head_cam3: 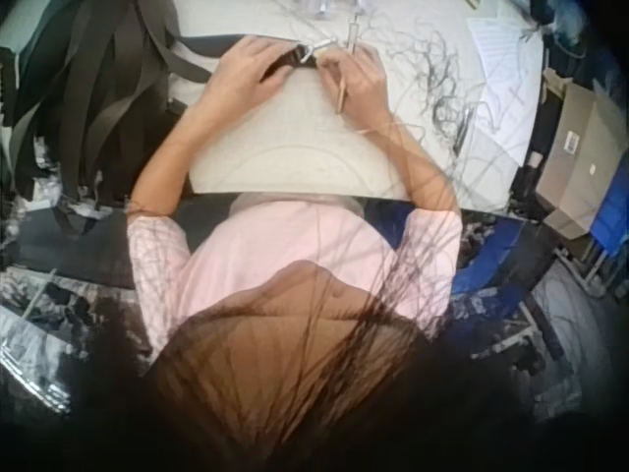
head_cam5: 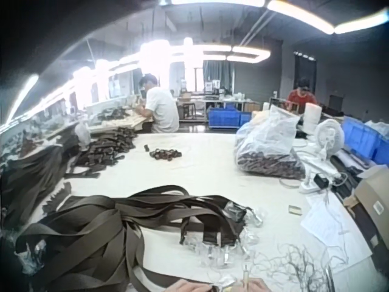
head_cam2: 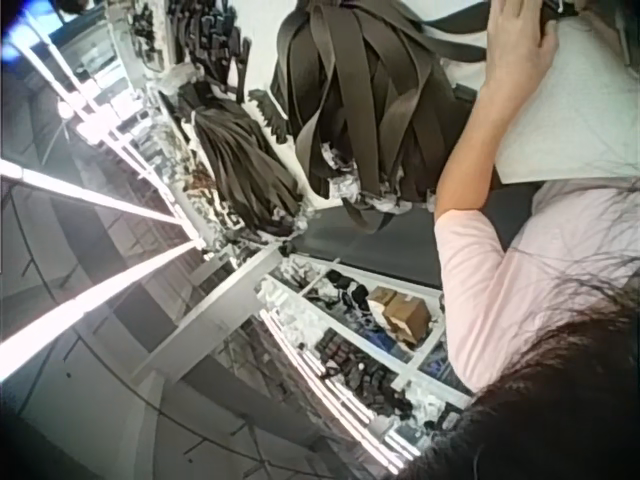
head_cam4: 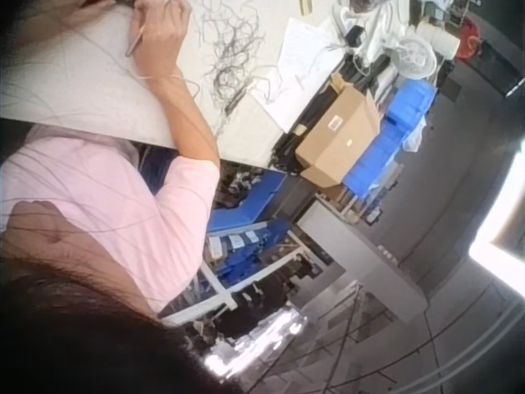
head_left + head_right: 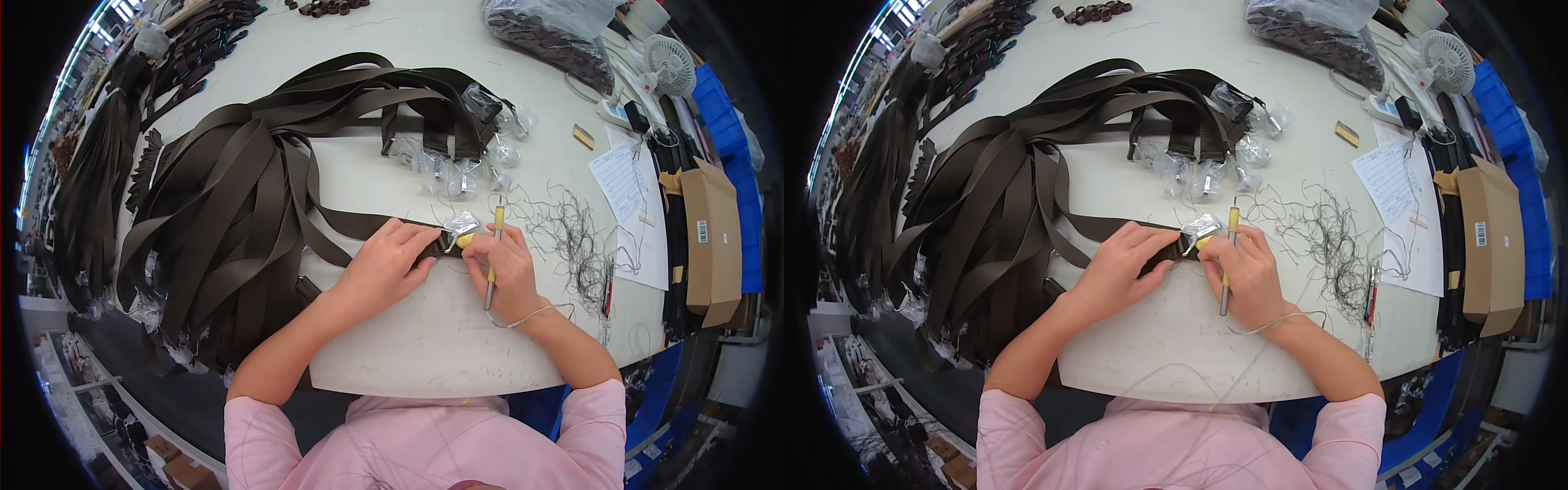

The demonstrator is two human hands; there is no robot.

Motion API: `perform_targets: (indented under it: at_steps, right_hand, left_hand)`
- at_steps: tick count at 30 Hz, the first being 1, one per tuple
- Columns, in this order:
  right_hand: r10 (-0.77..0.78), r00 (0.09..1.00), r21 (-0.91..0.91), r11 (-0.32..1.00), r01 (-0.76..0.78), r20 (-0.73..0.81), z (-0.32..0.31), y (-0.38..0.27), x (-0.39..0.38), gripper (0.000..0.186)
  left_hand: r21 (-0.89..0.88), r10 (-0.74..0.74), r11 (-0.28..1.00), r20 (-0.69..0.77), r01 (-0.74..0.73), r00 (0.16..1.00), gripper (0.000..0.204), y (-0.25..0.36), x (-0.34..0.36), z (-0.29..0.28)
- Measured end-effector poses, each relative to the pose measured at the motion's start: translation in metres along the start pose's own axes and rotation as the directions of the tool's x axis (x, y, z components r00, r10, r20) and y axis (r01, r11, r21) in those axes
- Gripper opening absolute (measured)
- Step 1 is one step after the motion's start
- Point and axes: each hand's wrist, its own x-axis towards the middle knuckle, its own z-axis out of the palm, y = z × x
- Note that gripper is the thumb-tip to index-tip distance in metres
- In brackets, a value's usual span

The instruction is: The person sits at a workbench and uses a yellow-handled awl to stitch a metal buckle onto the end of a brown fabric strap. They repeatedly pierce the fabric and pull a thread through to secure the hardware. The person handles multiple straps, moving finished ones aside and picking up new ones from a pile on the table.

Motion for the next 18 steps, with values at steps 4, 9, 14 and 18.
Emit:
perform_targets:
  at_steps: [4,9,14,18]
  right_hand:
    - [-0.018,1.0,0.0,1.0,0.018,0.006,0.004,-0.01,0.009,0.029]
    - [-0.009,0.999,0.002,1.0,0.009,-0.034,0.014,-0.01,0.007,0.029]
    - [0.033,0.999,-0.019,0.999,-0.034,-0.032,0.019,-0.017,0.01,0.028]
    - [0.113,0.993,-0.015,0.993,-0.113,-0.041,0.028,-0.015,0.013,0.028]
  left_hand:
    - [-0.025,-0.038,0.999,-0.04,0.037,0.998,0.043,-0.001,0.0,0.001]
    - [-0.024,-0.056,0.998,-0.09,0.054,0.994,0.039,0.0,0.0,0.002]
    - [-0.051,-0.099,0.994,-0.104,0.094,0.99,0.034,0.002,0.0,0.004]
    - [-0.104,-0.126,0.988,-0.117,0.114,0.985,0.033,0.0,-0.001,0.006]
